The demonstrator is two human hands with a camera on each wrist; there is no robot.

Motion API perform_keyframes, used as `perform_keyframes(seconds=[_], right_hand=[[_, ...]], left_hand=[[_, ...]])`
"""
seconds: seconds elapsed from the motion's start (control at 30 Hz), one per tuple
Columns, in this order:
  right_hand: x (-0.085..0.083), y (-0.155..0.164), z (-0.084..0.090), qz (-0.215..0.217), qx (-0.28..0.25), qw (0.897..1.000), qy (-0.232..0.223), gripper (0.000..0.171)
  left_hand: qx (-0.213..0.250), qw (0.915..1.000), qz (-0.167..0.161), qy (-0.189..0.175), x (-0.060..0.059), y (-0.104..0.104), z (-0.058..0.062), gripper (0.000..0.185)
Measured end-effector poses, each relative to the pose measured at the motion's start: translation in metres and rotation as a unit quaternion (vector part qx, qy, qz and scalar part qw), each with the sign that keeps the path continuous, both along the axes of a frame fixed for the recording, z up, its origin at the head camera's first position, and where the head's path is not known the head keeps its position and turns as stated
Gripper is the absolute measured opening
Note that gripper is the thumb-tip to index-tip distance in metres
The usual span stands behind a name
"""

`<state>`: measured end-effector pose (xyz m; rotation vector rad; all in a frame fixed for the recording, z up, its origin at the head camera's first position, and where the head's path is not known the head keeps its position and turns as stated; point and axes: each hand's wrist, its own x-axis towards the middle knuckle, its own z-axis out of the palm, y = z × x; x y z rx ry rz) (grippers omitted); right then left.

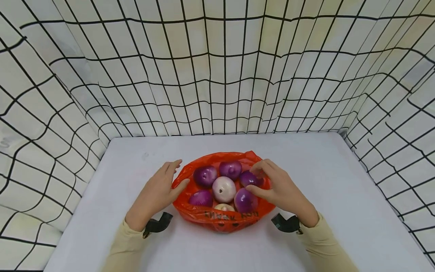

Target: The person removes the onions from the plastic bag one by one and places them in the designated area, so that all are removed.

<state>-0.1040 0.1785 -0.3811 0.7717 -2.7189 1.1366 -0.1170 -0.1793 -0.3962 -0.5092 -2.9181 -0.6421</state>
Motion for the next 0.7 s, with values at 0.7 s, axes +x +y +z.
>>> perform_keyframes(seconds=[0.7], right_hand=[[-0.010,-0.004,-0.022,0.055,0.029,0.991,-0.118,0.050]], left_hand=[[0.173,0.9763,-0.011,-0.130,-0.001,-0.022,0.002,0.057]])
